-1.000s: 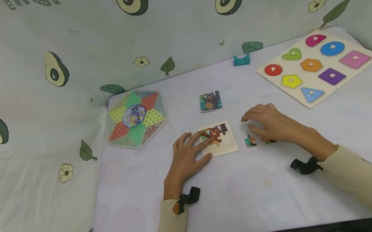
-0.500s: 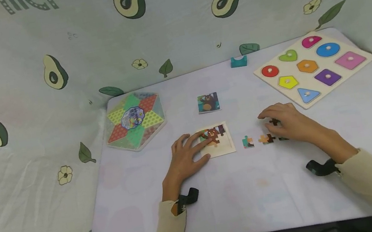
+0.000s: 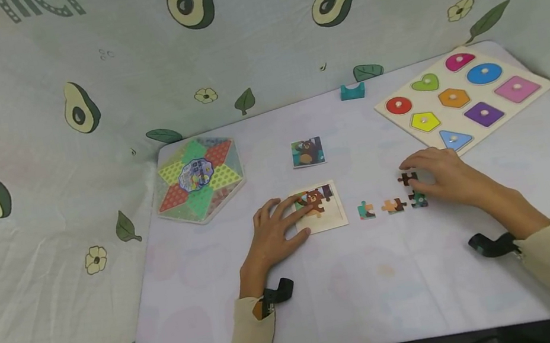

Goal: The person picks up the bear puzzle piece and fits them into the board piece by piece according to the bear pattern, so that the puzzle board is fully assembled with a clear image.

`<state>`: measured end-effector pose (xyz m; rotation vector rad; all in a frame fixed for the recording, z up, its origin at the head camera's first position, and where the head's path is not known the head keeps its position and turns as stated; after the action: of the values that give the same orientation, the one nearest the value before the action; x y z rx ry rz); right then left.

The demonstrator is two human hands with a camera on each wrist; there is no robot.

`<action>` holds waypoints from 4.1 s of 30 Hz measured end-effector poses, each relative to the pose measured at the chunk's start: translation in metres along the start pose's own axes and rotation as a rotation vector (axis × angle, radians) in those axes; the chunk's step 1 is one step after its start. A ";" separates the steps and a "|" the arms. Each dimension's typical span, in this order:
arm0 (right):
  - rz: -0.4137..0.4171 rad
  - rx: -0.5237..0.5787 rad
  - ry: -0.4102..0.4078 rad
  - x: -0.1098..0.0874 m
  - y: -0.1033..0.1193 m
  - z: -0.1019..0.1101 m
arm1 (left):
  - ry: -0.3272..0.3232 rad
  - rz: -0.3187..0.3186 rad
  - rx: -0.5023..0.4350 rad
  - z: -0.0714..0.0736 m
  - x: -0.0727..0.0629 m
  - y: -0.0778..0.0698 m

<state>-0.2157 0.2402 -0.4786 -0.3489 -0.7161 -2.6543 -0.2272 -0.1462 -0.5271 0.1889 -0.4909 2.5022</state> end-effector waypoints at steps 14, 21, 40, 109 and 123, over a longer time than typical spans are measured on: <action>-0.040 -0.042 0.078 -0.009 -0.016 0.002 | 0.010 0.004 0.016 -0.002 0.000 0.001; -0.025 -0.040 0.074 -0.010 -0.020 -0.002 | -0.002 -0.004 -0.005 -0.002 0.000 0.000; 0.011 -0.072 0.041 0.000 -0.021 -0.005 | 0.006 0.000 0.004 -0.002 0.001 0.000; 0.208 0.093 0.124 0.051 0.059 -0.050 | 0.014 0.009 0.030 -0.003 0.002 0.005; 0.254 0.104 0.125 0.057 0.070 -0.061 | 0.022 0.005 0.031 -0.004 0.002 0.005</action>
<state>-0.2469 0.1358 -0.4806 -0.2271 -0.7157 -2.3667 -0.2316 -0.1478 -0.5319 0.1728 -0.4444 2.5152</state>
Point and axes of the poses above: each hand's wrist, its own x-axis towards the middle knuckle, its own z-axis out of the back of the hand, y = z × x, the point moved 2 cm from there along x, towards the middle knuckle, and after that the axes turned 9 degrees about -y, right-handed, at the moved point
